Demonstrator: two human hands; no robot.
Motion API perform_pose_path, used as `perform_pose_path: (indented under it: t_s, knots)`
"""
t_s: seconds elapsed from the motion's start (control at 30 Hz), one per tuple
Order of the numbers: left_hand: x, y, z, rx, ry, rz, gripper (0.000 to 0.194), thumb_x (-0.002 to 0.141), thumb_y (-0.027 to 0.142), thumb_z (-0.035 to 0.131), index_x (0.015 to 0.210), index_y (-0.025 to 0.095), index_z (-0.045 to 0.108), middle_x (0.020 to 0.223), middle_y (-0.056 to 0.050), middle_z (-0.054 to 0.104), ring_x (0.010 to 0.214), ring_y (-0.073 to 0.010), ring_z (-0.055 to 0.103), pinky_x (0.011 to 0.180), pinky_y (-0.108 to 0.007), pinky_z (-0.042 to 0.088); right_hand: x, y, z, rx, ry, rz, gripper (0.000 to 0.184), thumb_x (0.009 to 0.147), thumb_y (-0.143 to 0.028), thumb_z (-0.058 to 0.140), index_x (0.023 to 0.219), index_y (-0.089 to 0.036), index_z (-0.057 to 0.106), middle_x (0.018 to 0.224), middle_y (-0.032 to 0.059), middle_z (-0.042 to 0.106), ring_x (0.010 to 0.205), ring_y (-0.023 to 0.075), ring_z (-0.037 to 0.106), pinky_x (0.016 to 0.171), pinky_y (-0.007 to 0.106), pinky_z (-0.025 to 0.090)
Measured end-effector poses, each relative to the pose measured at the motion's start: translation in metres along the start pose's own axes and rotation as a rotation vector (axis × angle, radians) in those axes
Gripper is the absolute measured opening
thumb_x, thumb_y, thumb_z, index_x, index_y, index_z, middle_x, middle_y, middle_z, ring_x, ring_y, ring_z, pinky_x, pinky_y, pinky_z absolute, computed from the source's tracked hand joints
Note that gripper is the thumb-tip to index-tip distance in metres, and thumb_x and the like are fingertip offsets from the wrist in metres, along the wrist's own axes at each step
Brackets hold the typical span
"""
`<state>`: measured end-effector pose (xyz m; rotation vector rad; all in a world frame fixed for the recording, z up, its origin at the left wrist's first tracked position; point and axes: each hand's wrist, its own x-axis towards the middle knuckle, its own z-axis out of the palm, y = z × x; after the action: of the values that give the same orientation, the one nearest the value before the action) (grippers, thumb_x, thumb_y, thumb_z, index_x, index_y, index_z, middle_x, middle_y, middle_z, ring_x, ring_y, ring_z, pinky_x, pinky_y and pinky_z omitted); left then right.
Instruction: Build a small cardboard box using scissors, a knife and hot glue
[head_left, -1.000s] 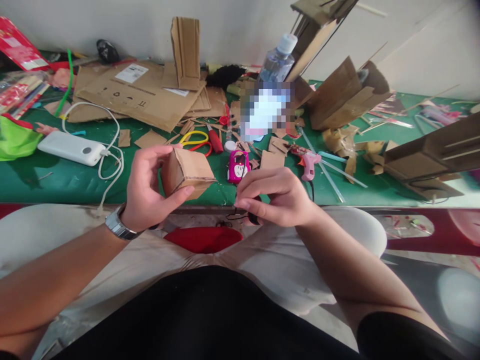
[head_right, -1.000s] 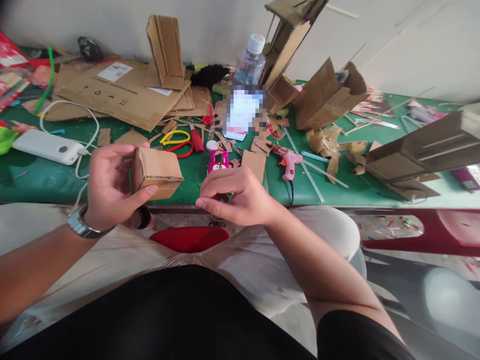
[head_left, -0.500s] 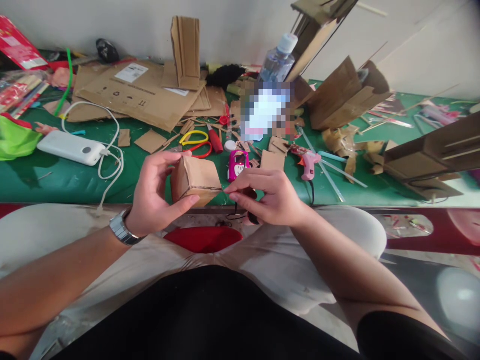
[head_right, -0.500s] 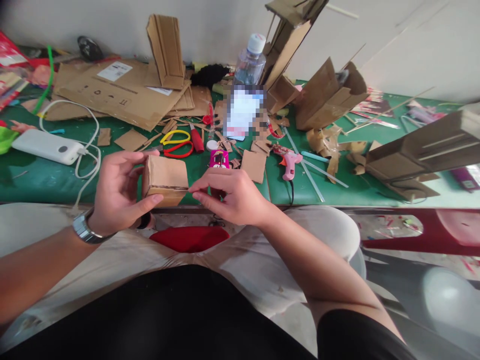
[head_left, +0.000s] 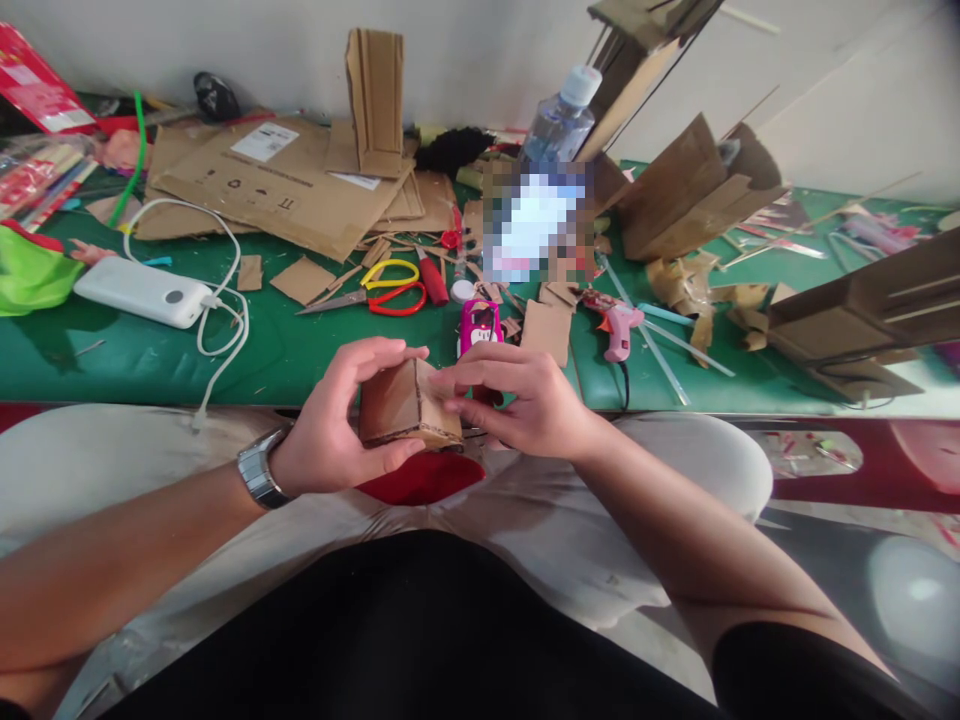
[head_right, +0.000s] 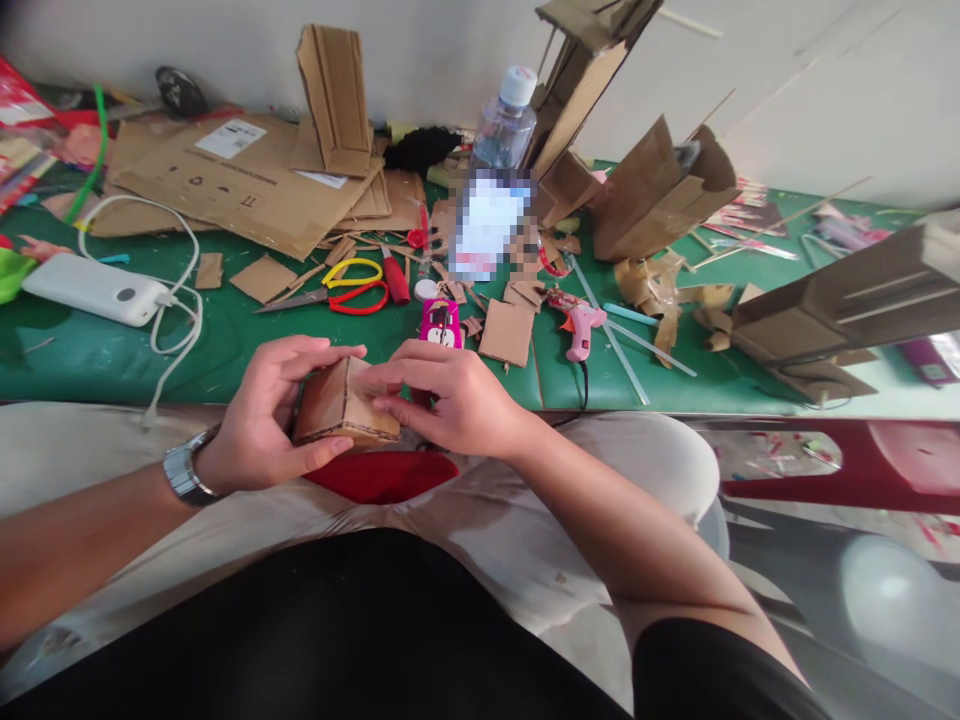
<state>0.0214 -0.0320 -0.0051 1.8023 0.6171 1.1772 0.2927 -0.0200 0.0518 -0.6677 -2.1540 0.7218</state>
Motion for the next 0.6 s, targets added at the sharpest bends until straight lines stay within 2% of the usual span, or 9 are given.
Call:
perform_pose_path:
  t_s: [0.1,0.17,0.27,0.33,0.47,0.6]
  knots:
    - [0.0,0.003,-0.002,-0.007,-0.049,0.0,0.105,0.08,0.021,0.101,0.168,0.031,0.044,0.162,-0.02,0.064,0.152,-0.0385,0.066,0.124,-0.058,0.06,0.0,0.0,0.0,-0.023,0.015,0.003,0.016,0.107,-0.02,0.078,0.122,-0.017,0.084,0.104,0.0102,0.081,0.09,0.0169,0.076,0.079,0.028,0.061]
    - [0.0,0.005,-0.003,-0.009,-0.068,-0.002,0.108,0.079,0.021,0.101,0.169,0.031,0.043,0.163,-0.021,0.065,0.152,-0.0384,0.066,0.122,-0.056,0.061,0.001,0.002,-0.001,-0.046,0.057,0.029,0.01,0.109,-0.024,0.077,0.107,-0.017,0.084,0.095,0.0087,0.08,0.084,0.0171,0.073,0.075,0.029,0.058]
    - [0.0,0.007,-0.004,-0.02,-0.078,-0.009,0.109,0.079,0.021,0.101,0.17,0.031,0.041,0.162,-0.022,0.066,0.153,-0.0381,0.065,0.119,-0.055,0.063,0.001,0.006,-0.005,-0.075,0.142,0.119,0.03,0.111,-0.034,0.073,0.086,-0.019,0.077,0.081,0.0063,0.075,0.076,0.0177,0.068,0.069,0.031,0.053]
    - [0.001,0.007,-0.003,-0.043,-0.081,-0.004,0.109,0.079,0.021,0.101,0.17,0.031,0.041,0.162,-0.022,0.066,0.153,-0.0369,0.066,0.117,-0.052,0.065,0.001,0.008,-0.006,-0.093,0.155,0.178,0.031,0.112,-0.039,0.071,0.09,-0.018,0.079,0.084,0.0067,0.075,0.074,0.0172,0.066,0.067,0.031,0.051]
    - [0.001,0.006,-0.001,-0.079,-0.066,0.05,0.108,0.078,0.018,0.1,0.17,0.03,0.044,0.162,-0.02,0.066,0.153,-0.0348,0.066,0.119,-0.048,0.064,0.001,0.01,-0.005,-0.045,0.031,0.237,0.027,0.113,-0.039,0.069,0.116,-0.016,0.085,0.097,0.0083,0.079,0.077,0.016,0.068,0.066,0.028,0.051]
    - [0.0,0.005,0.0,-0.106,-0.058,0.075,0.107,0.077,0.02,0.101,0.168,0.031,0.046,0.161,-0.02,0.066,0.153,-0.038,0.066,0.123,-0.055,0.062,0.002,0.009,0.001,0.073,-0.018,0.231,0.027,0.113,-0.038,0.069,0.113,-0.015,0.084,0.1,0.0091,0.079,0.089,0.0181,0.072,0.077,0.029,0.055]
